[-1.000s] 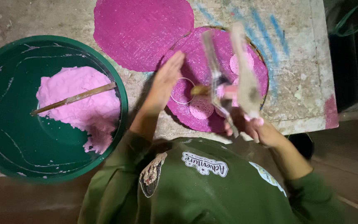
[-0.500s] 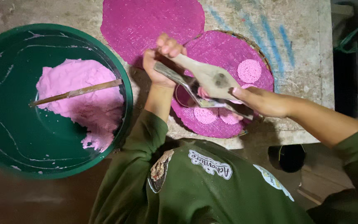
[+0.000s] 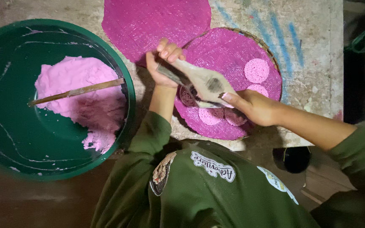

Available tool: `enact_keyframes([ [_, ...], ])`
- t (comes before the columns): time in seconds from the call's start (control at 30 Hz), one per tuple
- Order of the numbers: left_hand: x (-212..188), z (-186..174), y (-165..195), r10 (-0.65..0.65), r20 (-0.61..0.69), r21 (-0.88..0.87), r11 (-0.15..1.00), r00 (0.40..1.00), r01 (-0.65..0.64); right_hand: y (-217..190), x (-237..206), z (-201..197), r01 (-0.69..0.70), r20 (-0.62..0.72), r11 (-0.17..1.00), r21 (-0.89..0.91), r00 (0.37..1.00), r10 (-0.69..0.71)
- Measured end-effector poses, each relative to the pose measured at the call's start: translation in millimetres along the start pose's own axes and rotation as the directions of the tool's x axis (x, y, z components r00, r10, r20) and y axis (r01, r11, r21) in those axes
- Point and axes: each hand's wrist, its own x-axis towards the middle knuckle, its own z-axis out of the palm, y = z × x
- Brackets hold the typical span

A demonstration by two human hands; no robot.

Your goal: The person places a woven basket containing pink circular cakes into a steamer and covers it. Then the person uses a metal scoop and a wooden stick to portion pink dough from a green bowl into a round cutter on a pink mat, forming small round cakes on a woven tray.

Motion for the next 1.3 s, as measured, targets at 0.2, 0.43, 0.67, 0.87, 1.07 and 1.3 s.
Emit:
enact_keyframes([
  [0.2,31.9,-10.0,-4.1,-0.046,0.072,0.082,0.996,0.996,0.040,3.8,3.5,-2.6,0.049,-0.166,0.998,-0.049,0.985,-0.057],
  [0.43,41.7,16.9,35.1,-0.100,-0.022,0.272,0.957,0.995,0.102,-2.6,26.4,18.8,0.229,-0.193,0.972,0.047,0.957,-0.216],
  [0.67,17.0,17.8,24.4,-0.017,-0.129,0.286,0.957,0.992,0.054,10.6,24.1,28.7,0.082,-0.039,0.968,0.238,0.996,-0.075],
  [0.87,28.4,8.7,6.8,0.048,-0.214,0.305,0.952,0.976,0.020,17.2,23.8,6.8,0.062,-0.164,0.998,-0.015,0.984,-0.064],
  [1.07,38.4,14.6,23.0,-0.031,-0.221,0.305,0.947,0.975,0.099,13.8,29.6,14.1,0.179,-0.193,0.974,0.136,0.970,-0.151],
  [1.3,48.3,45.2,23.7,-0.045,-0.144,0.362,0.928,0.989,0.095,20.9,43.9,21.5,0.355,-0.358,0.935,0.003,0.873,-0.330],
])
